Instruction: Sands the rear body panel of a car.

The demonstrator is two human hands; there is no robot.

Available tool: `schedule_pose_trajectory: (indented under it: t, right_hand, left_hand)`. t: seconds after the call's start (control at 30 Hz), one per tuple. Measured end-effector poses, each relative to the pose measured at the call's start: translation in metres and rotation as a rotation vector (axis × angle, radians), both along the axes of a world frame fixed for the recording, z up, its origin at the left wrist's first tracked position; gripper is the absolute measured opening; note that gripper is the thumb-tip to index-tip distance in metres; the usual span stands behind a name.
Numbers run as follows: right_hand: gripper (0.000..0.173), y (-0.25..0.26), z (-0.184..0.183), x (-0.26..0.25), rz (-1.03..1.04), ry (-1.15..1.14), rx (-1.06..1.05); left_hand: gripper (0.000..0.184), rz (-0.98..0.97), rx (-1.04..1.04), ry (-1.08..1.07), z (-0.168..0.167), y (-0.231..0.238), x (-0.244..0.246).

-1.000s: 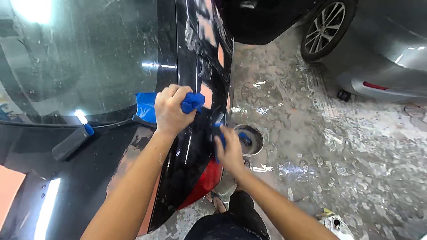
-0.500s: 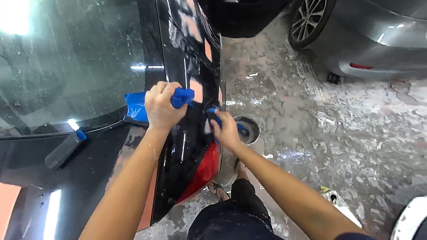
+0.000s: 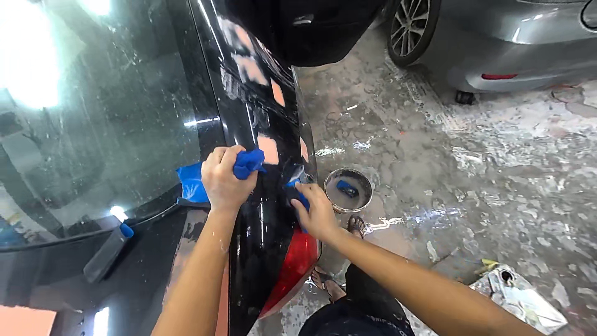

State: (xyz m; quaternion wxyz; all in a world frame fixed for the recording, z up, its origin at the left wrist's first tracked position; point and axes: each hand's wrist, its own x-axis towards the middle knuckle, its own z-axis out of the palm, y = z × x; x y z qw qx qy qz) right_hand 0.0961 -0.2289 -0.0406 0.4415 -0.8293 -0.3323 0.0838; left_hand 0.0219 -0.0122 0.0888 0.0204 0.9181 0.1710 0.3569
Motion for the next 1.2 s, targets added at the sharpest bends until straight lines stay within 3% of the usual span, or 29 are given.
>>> schedule_pose_trajectory:
  t: [0.2, 0.37, 0.53, 0.7, 0.87, 1.03, 1.2]
  right_hand:
    - [0.045, 0.009, -0.006, 0.028, -0.045, 0.067, -0.101]
    - [0.04, -0.019, -0.012, 0.0, 0.143, -0.143, 0.04]
    - [0.042, 0.009, -0.006, 0.031, 0.045, -0.013, 0.001]
    - [0.04, -0.025, -0.018, 0.004, 0.191, -0.224, 0.109]
    - [0.041, -0.004, -0.01, 0.027, 0.129, -0.119, 0.068]
    - [0.039, -0.028, -0.026, 0.019, 0.279, -0.288, 0.133]
    - [0.041, -0.009, -0.021, 0.026, 0.187, -0.179, 0.151]
  left_hand:
    - [0.04, -0.006, -0.007, 0.016, 0.0, -0.004, -0.005]
    - [0.041, -0.009, 0.002, -0.006, 0.0, 0.0, -0.001]
    - [0.04, -0.002, 0.011, 0.021, -0.002, -0.003, -0.002]
    - [0.041, -0.005, 0.023, -0.006, 0.0, -0.003, 0.002]
    - [0.043, 0.008, 0.008, 0.013, -0.003, -0.007, -0.002]
    - [0.041, -0.003, 0.011, 0.001, 0.0, -0.002, 0.002]
    - [0.042, -0.026, -0.006, 0.003, -0.003, -0.004, 0.0]
